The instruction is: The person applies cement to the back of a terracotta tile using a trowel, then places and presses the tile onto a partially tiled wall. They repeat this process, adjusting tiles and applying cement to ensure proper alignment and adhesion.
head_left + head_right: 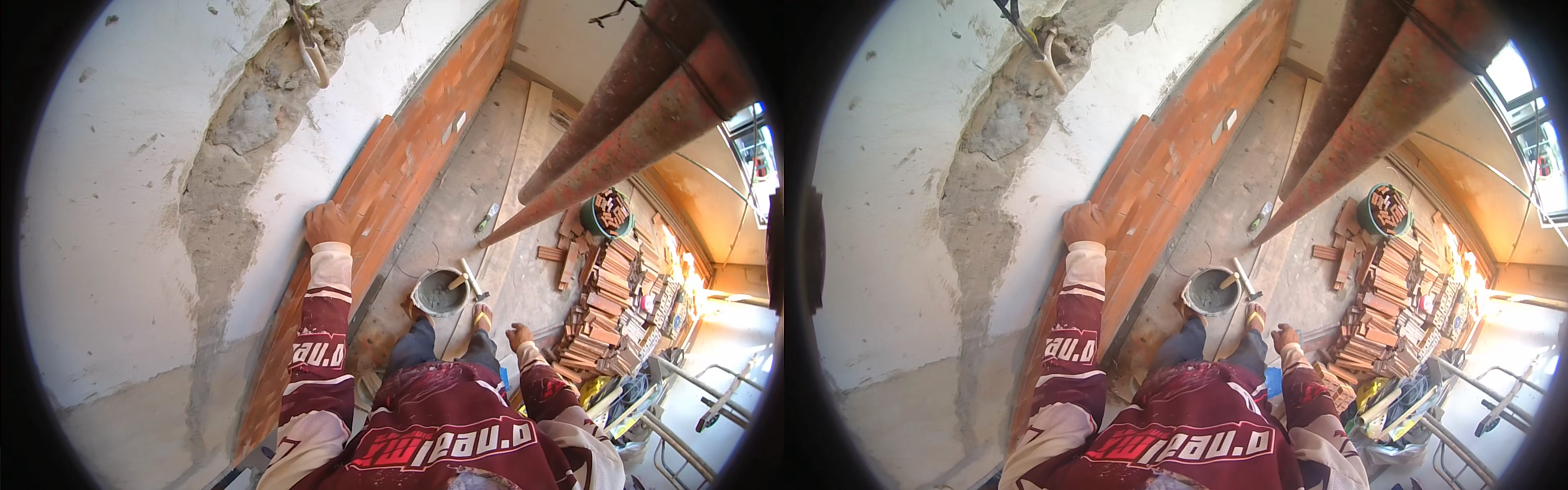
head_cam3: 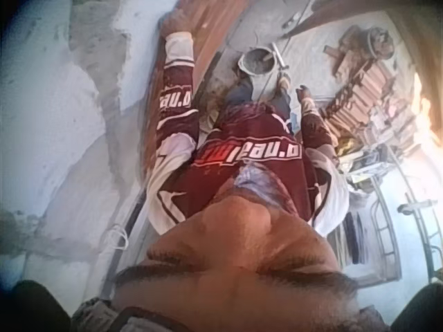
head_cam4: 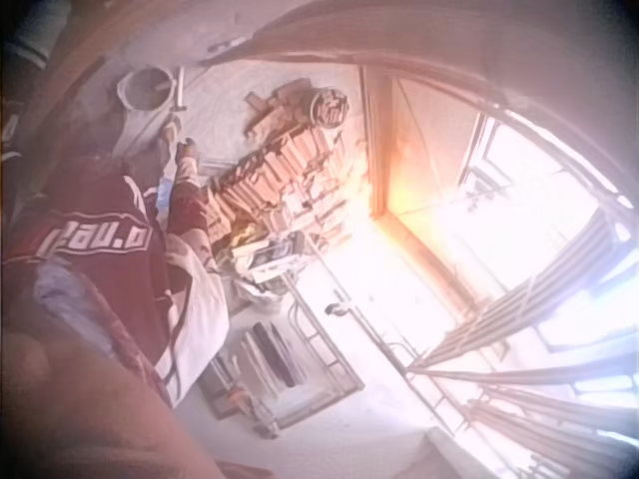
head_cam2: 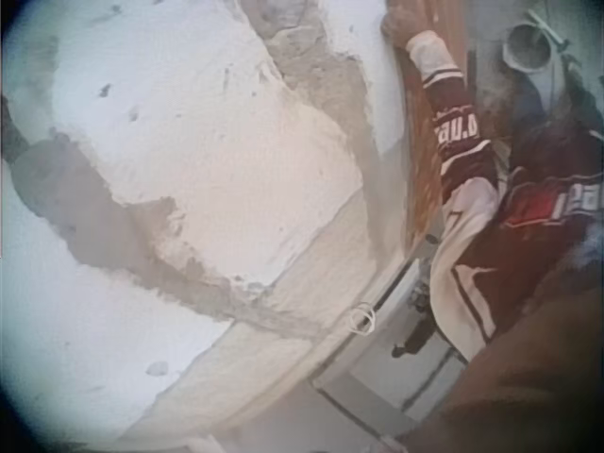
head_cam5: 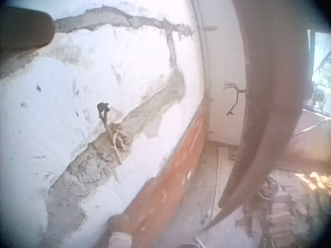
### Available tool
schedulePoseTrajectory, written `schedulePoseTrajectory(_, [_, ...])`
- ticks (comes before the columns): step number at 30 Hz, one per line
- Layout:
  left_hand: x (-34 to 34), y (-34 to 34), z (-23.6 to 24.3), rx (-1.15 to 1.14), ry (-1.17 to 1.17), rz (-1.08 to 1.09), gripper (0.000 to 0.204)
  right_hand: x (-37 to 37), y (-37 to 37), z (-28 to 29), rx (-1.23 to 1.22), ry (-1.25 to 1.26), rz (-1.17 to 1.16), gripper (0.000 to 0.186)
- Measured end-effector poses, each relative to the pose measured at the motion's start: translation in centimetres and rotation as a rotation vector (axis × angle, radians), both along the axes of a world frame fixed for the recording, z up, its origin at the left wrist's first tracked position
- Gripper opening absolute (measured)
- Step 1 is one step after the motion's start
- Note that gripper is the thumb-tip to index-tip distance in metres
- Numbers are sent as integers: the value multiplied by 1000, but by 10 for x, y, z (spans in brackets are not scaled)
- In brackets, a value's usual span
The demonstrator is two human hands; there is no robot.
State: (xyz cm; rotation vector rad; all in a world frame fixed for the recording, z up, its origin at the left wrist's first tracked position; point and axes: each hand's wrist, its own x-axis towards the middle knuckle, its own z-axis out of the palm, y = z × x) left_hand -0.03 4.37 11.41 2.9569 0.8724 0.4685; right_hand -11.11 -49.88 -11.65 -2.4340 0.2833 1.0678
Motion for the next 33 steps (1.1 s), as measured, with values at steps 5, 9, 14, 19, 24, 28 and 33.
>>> schedulePoseTrajectory(5, [1,2,-1,-7,-30,5,20,12,24,32,196,-78,-80,47])
schedulePoseTrajectory(9, [2,3,-2,-13,16,30,20,-1,15,36,183,-61,-85,46])
schedulePoseTrajectory(14, [3,1,-3,-7,-12,45,18,-35,-34,17,13,-60,-75,45])
schedulePoseTrajectory(19, [1,7,-7,17,9,31,17,-41,-63,21,-83,32,-142,44])
schedulePoseTrajectory(24, [1,13,-14,41,23,18,17,-36,-64,17,-108,-26,-33,47])
schedulePoseTrajectory(28, [5,6,-3,40,110,43,17,-23,-43,27,15,-57,-86,48])
schedulePoseTrajectory(33, [6,3,1,46,145,59,18,-18,-29,37,81,-86,-127,48])
